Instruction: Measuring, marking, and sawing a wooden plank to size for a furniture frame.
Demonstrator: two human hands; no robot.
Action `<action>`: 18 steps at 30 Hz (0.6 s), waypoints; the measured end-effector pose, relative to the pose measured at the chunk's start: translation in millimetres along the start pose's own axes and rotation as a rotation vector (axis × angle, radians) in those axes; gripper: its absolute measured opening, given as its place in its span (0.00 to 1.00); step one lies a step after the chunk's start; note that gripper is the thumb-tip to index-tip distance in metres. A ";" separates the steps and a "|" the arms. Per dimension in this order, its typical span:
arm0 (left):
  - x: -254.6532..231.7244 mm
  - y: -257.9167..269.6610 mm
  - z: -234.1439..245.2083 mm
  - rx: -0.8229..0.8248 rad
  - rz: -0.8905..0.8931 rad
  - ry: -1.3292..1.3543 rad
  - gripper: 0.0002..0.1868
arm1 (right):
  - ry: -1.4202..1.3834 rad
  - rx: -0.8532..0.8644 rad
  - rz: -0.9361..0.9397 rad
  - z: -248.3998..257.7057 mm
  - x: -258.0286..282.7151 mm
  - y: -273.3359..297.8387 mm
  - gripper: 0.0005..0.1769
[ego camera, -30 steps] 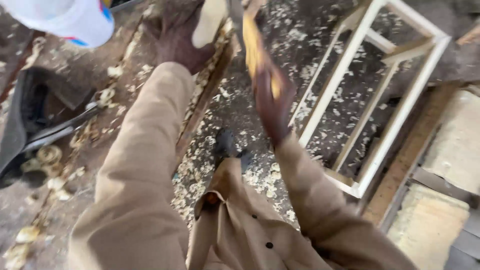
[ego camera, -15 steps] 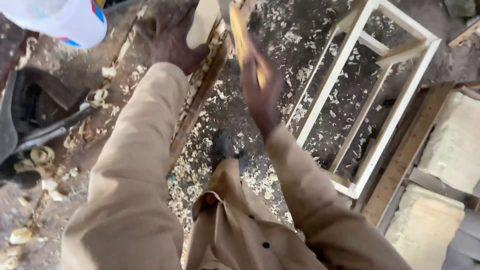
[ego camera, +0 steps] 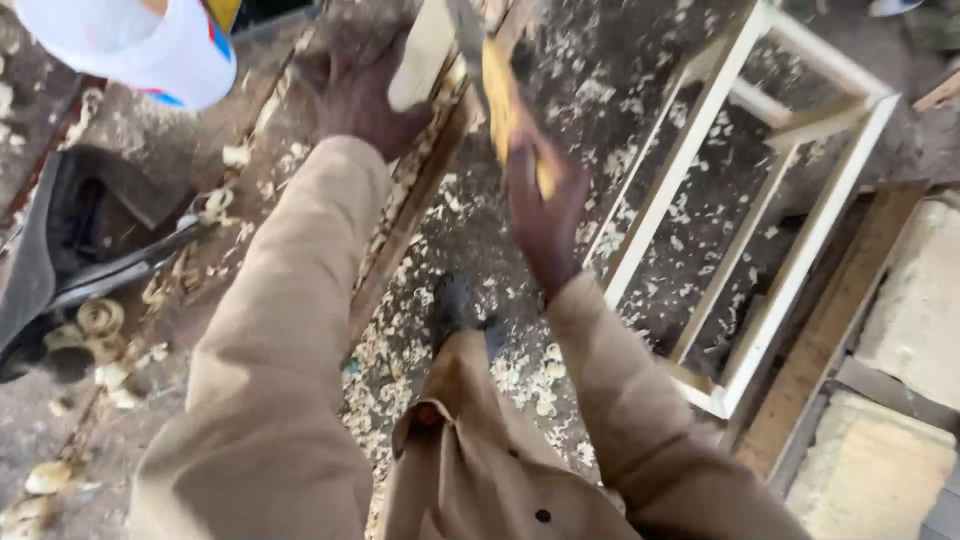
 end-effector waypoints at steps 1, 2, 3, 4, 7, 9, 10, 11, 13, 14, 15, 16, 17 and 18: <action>-10.7 9.4 2.9 0.034 0.067 -0.019 0.44 | -0.056 0.044 -0.036 17.0 6.2 26.4 0.11; -18.6 19.2 5.5 0.070 0.133 -0.038 0.41 | -0.112 0.086 -0.073 31.7 13.0 53.7 0.15; -11.4 20.2 -6.2 0.076 0.155 -0.045 0.41 | -0.124 0.104 -0.084 56.5 38.9 77.4 0.15; -3.2 20.9 -16.8 0.020 0.104 -0.001 0.34 | 0.072 0.119 -0.314 81.2 62.5 99.6 0.18; -5.4 21.9 8.5 0.008 0.093 -0.018 0.32 | 0.095 0.095 -0.402 103.2 58.9 136.1 0.17; -1.3 12.6 0.2 0.080 0.084 -0.030 0.36 | -0.030 0.003 -0.282 81.3 40.0 110.4 0.15; 14.9 3.2 -16.4 0.058 0.085 -0.130 0.37 | -0.120 0.091 -0.258 56.8 32.9 74.2 0.22; 19.2 16.1 -43.0 0.083 0.098 -0.208 0.38 | -0.186 0.192 -0.281 49.4 35.1 51.1 0.30; 11.5 16.9 -50.5 0.171 0.119 -0.284 0.39 | -0.047 0.108 -0.239 35.6 21.2 45.2 0.16; 16.7 3.3 -44.5 0.213 0.148 -0.385 0.42 | 0.065 0.028 -0.158 17.6 12.3 32.3 0.14; -11.2 5.6 -20.6 0.159 0.128 -0.389 0.42 | 0.059 0.001 -0.107 16.9 10.5 32.8 0.14; -37.6 11.2 1.0 0.080 0.110 -0.293 0.39 | 0.038 -0.012 -0.067 14.7 6.8 33.6 0.12; -60.8 48.0 16.4 0.057 0.125 -0.201 0.38 | 0.013 0.012 -0.083 17.1 10.1 57.5 0.18; -64.9 44.4 20.0 0.060 0.139 -0.208 0.38 | 0.003 0.023 -0.088 16.4 2.7 51.9 0.18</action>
Point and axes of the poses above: each hand's wrist, its own y-axis away from the middle knuckle, its own z-axis out of the back of the hand, x = y × z, the point moved 1 cm from there along -y, towards the middle knuckle, and after that the axes turned 7 degrees about y, right-handed, at the moved point
